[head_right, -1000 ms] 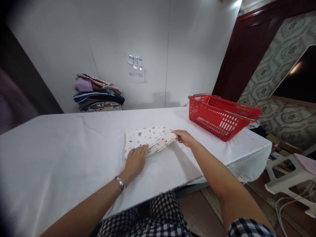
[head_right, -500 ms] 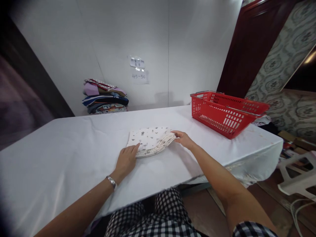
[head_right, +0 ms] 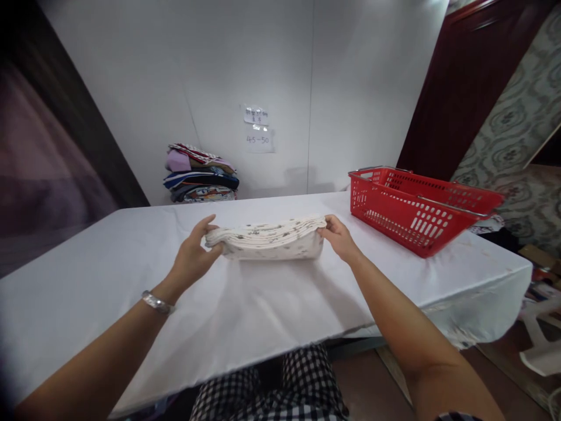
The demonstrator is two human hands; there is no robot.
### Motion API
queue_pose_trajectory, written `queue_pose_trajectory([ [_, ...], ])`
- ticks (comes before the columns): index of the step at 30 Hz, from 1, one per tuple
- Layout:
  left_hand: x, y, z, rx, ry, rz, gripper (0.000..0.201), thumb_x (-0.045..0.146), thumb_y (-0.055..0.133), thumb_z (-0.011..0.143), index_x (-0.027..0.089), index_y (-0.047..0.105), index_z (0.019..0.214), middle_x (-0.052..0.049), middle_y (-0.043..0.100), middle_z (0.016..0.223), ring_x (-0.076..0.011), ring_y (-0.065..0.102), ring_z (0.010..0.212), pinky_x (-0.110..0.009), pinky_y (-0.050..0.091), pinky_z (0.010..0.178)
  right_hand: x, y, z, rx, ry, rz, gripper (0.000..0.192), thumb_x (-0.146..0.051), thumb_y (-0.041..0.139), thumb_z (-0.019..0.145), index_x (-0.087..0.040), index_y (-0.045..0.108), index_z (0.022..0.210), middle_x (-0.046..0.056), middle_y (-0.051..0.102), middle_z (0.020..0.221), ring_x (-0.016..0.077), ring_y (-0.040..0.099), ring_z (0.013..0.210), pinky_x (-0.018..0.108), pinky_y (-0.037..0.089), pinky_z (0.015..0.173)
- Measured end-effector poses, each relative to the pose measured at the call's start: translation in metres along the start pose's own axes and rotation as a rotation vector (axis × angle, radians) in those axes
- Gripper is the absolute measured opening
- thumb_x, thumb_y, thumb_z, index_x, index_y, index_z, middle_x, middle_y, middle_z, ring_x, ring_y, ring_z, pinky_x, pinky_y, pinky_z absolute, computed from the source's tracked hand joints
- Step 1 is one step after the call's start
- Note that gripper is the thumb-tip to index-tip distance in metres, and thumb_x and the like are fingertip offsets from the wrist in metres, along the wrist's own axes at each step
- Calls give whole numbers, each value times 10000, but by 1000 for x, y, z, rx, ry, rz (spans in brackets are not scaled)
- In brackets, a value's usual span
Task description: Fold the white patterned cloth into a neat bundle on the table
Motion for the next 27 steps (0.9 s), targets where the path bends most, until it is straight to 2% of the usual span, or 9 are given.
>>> queue_pose_trajectory([
  [3,5,-12,14,30,-143,-283,704,259,601,690,221,361,1351,-44,596,1058,-162,593,866,-319,478,794,-14,4,12,69,55,115,238,-372,676,717,-234,573,880,-33,639,822,134,579,776,259,451,729],
  [6,-8,-8,21,24,-355,-503,728,292,657,653,209,396,1328,-45,607,995,-167,605,838,-310,490,741,-8,12,24,90,184,198,263,-382,700,682,-230,580,859,-42,638,754,124,584,675,239,459,639],
  [9,-36,16,22,7,-615,-612,719,289,690,633,191,436,1298,-48,615,925,-153,610,759,-289,491,670,22,23,36,107,392,183,274,-391,711,633,-222,562,789,-36,630,676,135,589,607,251,477,588],
  [12,-69,51,23,-6,-826,-610,607,265,670,661,144,493,1229,-68,622,901,-133,607,694,-263,482,622,65,34,48,128,547,50,237,-375,670,634,-217,560,773,-2,654,692,159,614,630,279,503,603],
  [15,-96,84,33,-19,-836,-441,500,253,618,719,111,521,1188,-115,641,931,-174,629,751,-300,495,669,105,40,64,150,598,-70,232,-339,627,661,-201,581,842,44,682,774,185,633,691,308,512,634],
  [19,-118,114,48,-14,-762,-322,421,208,604,716,142,567,1129,-134,616,1120,-227,581,1025,-351,438,903,146,36,84,182,579,-281,268,-326,611,677,-191,604,909,58,687,853,202,626,774,341,493,721],
  [23,-128,131,46,-35,-667,-213,325,228,547,763,127,606,1066,-143,594,1192,-255,493,1166,-387,313,1039,174,32,89,140,485,-442,215,-328,624,668,-202,645,840,57,687,842,229,609,851,373,445,832],
  [27,-134,136,38,-73,-596,-32,351,326,443,851,146,586,1115,-129,629,1146,-238,569,1052,-372,391,956,192,32,83,112,398,-577,301,-385,595,729,-233,647,984,73,685,886,253,602,906,375,430,840],
])
Point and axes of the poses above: each hand's wrist, its own z-axis towards the middle knuckle, its own y-axis out of the palm, x = y × z, the point moved 2 cm from there along z, towards the middle knuckle
